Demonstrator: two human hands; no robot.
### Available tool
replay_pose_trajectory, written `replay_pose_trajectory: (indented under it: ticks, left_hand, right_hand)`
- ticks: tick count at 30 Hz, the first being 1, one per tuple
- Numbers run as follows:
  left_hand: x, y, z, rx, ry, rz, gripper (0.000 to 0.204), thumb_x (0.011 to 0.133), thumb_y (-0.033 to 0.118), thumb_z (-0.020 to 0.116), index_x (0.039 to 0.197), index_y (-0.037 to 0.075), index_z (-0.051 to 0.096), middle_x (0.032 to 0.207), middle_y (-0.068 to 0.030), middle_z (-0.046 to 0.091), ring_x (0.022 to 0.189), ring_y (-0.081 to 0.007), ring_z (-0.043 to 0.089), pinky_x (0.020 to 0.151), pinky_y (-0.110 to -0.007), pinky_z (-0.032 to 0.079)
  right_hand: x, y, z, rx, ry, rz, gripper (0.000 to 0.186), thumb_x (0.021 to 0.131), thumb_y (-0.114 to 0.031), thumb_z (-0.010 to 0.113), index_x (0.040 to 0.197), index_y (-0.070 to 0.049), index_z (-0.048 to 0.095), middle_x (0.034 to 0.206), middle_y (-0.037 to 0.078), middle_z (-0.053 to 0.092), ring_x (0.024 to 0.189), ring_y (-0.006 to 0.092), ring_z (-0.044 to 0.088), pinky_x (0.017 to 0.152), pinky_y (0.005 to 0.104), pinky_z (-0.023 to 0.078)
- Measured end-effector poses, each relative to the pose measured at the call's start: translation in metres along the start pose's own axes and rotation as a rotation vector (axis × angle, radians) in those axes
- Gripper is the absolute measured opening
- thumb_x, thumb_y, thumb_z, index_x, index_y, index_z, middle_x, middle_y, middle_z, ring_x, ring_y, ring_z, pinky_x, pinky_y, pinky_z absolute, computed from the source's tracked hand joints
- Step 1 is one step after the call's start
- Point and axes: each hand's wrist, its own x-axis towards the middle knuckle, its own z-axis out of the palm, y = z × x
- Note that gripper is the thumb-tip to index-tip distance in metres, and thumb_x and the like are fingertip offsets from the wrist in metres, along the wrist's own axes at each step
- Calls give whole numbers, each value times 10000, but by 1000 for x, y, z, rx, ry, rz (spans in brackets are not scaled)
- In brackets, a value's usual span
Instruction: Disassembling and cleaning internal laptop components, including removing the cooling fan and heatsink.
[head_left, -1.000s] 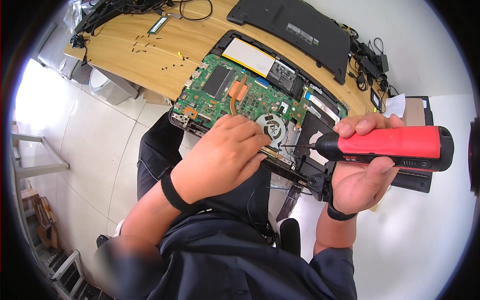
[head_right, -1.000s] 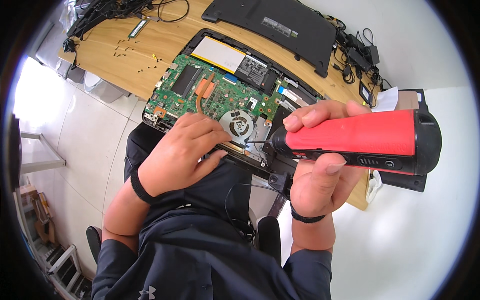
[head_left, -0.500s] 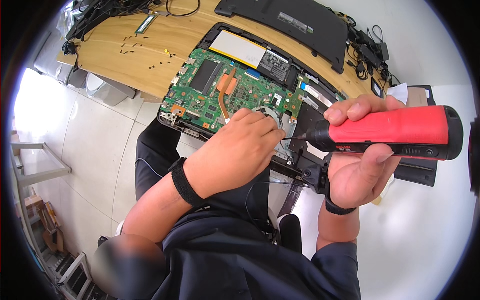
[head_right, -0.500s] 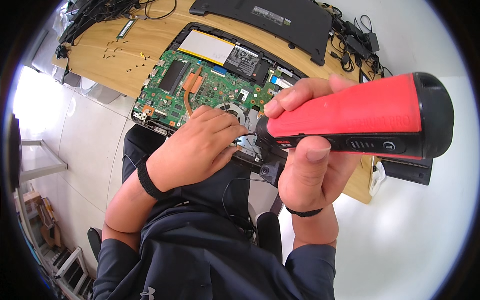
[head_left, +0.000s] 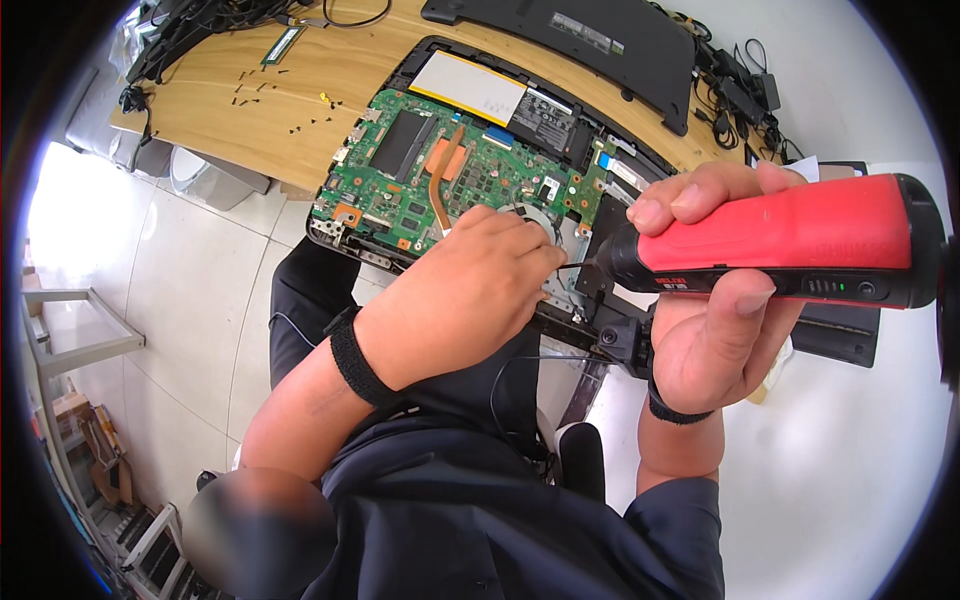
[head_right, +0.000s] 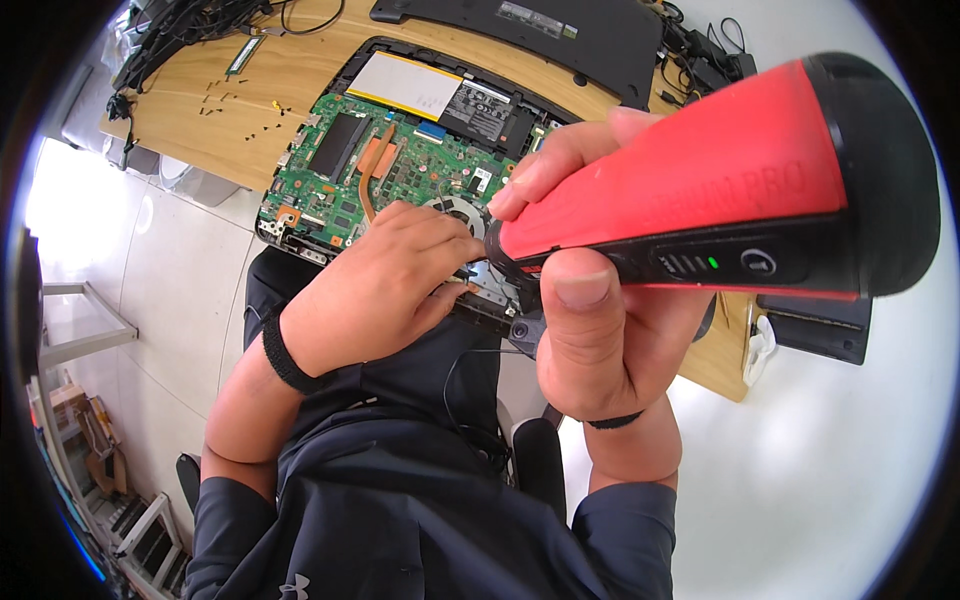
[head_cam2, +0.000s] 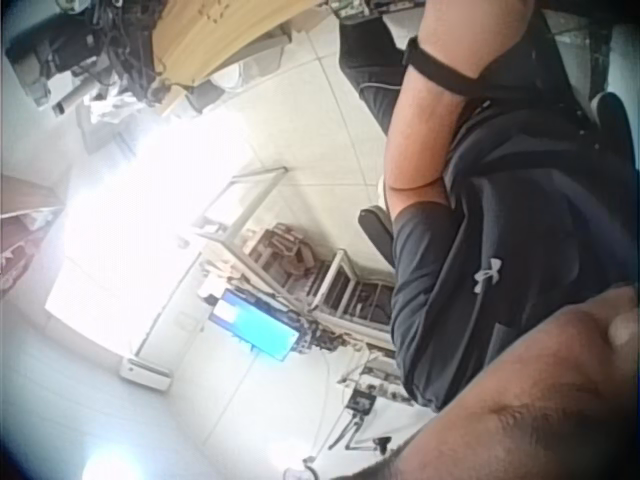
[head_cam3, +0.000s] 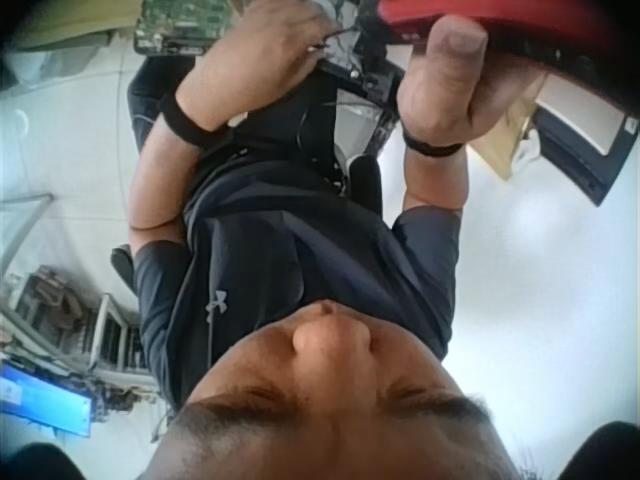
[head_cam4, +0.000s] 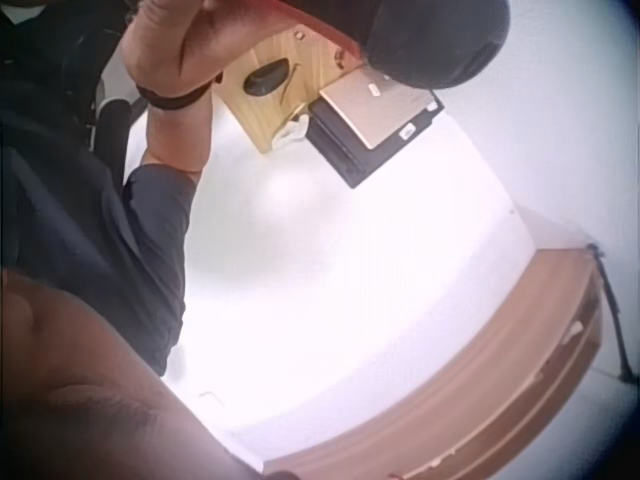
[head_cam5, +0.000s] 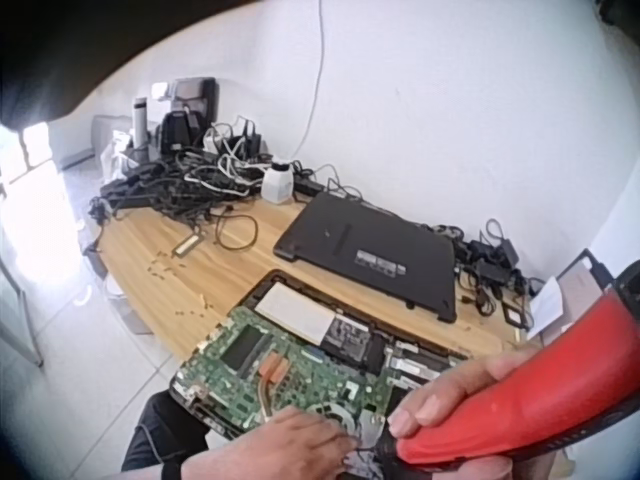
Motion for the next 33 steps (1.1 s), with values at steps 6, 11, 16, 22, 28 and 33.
replay_pose_trajectory:
  ticks: [6, 11, 16, 22, 28, 33]
  left_hand:
    - [2, -1, -5, -9, -8, -12, 328, 875, 84, 696, 1190, 13, 644, 1127, -139, 641, 1108, -347, 597, 980, -432, 449]
    - [4, -3, -6, 25, -22, 0, 305, 851, 65, 687, 1150, 19, 650, 1100, -140, 627, 1089, -351, 593, 970, -429, 451]
    - [10, -4, 0, 58, -11, 16, 215, 834, 75, 685, 1041, 30, 648, 1004, -128, 596, 1024, -344, 591, 943, -428, 451]
    - [20, -8, 11, 195, -8, 109, 181, 783, 108, 706, 947, 48, 658, 939, -71, 589, 999, -264, 602, 921, -388, 453]
    - [21, -10, 7, 215, -41, 109, 215, 766, 125, 737, 953, 52, 660, 940, -64, 589, 1009, -258, 600, 928, -376, 452]
    - [19, -12, 9, 199, -32, 98, 240, 765, 140, 758, 967, 52, 664, 947, -71, 590, 1016, -267, 598, 936, -383, 448]
  right_hand:
    - [2, -1, 1, -6, 8, 10, 639, 1029, -464, 598, 1456, -25, 414, 1099, 159, 573, 928, 280, 594, 868, 449, 511]
    - [2, -2, 1, 1, 13, 25, 657, 1013, -466, 628, 1450, -23, 417, 1100, 160, 574, 928, 282, 598, 874, 447, 509]
    - [1, -3, -2, 6, 0, 70, 679, 990, -454, 667, 1440, -11, 419, 1100, 167, 572, 951, 283, 592, 898, 451, 505]
    - [2, -7, 3, 43, 29, 61, 657, 1005, -449, 645, 1434, -3, 423, 1113, 161, 557, 969, 281, 575, 905, 453, 493]
    - [3, -6, 8, 51, 27, 45, 658, 1006, -456, 640, 1423, 4, 424, 1114, 159, 556, 967, 277, 577, 906, 455, 494]
    - [3, -7, 6, 46, 19, 44, 664, 1007, -460, 636, 1423, 10, 422, 1118, 165, 557, 964, 278, 580, 910, 459, 495]
